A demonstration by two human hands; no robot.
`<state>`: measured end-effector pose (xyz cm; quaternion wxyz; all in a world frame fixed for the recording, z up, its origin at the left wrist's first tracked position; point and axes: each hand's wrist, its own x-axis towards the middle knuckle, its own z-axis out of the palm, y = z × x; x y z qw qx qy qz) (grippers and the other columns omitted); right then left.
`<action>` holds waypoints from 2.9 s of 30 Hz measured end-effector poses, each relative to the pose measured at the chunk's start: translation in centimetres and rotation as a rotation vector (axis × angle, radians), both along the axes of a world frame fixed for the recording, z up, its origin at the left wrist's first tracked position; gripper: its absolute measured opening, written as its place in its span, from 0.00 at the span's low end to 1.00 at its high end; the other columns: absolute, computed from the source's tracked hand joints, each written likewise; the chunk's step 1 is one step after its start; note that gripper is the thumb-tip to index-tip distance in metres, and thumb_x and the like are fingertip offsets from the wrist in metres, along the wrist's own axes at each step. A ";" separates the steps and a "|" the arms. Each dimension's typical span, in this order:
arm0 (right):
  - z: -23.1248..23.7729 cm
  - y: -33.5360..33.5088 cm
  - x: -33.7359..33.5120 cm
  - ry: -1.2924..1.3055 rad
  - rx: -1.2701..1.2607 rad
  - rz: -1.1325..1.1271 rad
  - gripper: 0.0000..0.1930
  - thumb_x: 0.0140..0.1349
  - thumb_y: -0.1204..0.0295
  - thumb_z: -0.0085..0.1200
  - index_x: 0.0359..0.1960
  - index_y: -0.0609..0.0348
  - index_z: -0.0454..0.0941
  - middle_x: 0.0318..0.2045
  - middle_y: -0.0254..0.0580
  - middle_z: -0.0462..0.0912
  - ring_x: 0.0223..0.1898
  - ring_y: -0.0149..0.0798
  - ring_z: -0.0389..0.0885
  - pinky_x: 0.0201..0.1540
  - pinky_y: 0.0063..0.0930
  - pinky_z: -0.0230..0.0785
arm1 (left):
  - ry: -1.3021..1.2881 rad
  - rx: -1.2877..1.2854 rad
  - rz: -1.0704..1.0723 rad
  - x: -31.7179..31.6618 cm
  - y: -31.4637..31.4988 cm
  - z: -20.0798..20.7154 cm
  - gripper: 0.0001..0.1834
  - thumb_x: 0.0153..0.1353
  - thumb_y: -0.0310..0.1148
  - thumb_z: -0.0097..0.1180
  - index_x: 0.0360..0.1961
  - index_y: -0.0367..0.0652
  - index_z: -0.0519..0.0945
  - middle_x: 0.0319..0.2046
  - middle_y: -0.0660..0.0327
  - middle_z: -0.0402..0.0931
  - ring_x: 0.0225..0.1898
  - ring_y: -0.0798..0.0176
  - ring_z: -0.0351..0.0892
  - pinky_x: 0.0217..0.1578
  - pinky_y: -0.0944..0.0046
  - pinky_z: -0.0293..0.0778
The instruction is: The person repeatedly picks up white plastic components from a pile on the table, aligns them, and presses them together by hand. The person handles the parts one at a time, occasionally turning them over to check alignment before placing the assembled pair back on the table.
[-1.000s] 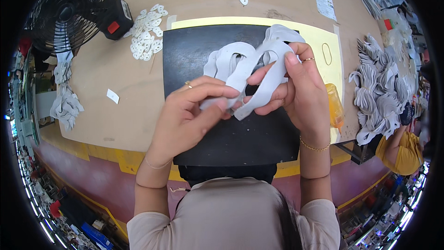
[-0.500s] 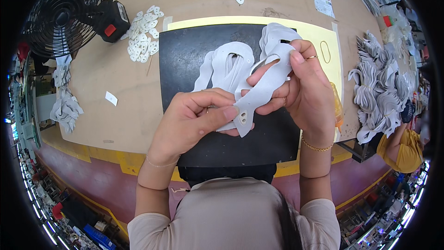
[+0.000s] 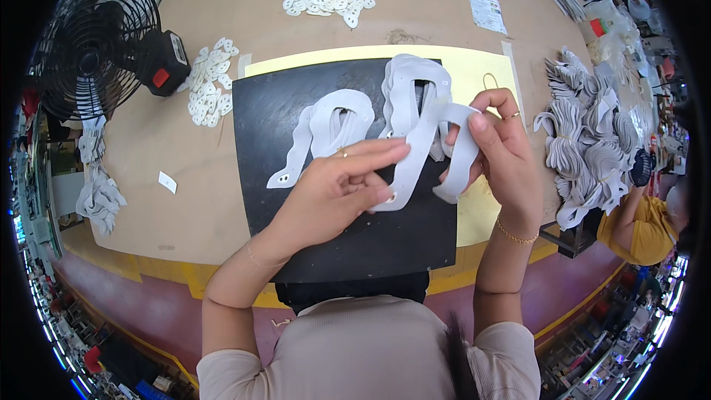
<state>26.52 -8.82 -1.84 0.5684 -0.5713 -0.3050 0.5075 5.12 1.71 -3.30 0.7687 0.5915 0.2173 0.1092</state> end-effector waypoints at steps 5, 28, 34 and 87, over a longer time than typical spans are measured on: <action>-0.4 1.0 1.5 -0.114 0.039 -0.074 0.10 0.69 0.66 0.44 0.44 0.58 0.63 0.32 0.36 0.72 0.30 0.25 0.76 0.16 0.17 0.74 | -0.061 0.250 0.118 3.0 -0.2 0.4 0.25 0.57 0.17 0.54 0.58 0.35 0.70 0.60 0.54 0.64 0.33 0.74 0.76 0.33 0.74 0.72; -1.8 4.2 -1.9 -1.002 -0.016 -0.216 0.10 0.58 0.69 0.58 0.38 0.61 0.77 0.31 0.42 0.71 0.31 0.38 0.71 0.32 0.29 0.66 | 0.405 0.613 0.371 -3.8 5.9 -0.7 0.09 0.57 0.25 0.59 0.39 0.33 0.81 0.35 0.62 0.73 0.22 0.75 0.71 0.23 0.75 0.67; -3.1 5.8 -5.3 -1.375 0.037 0.045 0.12 0.53 0.67 0.61 0.38 0.54 0.83 0.39 0.37 0.73 0.44 0.40 0.69 0.47 0.39 0.52 | 0.519 0.777 0.393 -7.0 4.5 -2.4 0.10 0.59 0.30 0.56 0.38 0.34 0.81 0.28 0.59 0.72 0.31 0.67 0.71 0.34 0.69 0.67; 0.5 4.7 -6.0 0.147 0.133 0.157 0.35 0.53 0.84 0.56 0.63 0.65 0.54 0.57 0.50 0.65 0.42 0.35 0.81 0.35 0.20 0.80 | 0.031 0.034 0.284 -3.8 1.5 3.4 0.18 0.62 0.18 0.49 0.55 0.32 0.72 0.51 0.58 0.70 0.44 0.72 0.77 0.36 0.76 0.71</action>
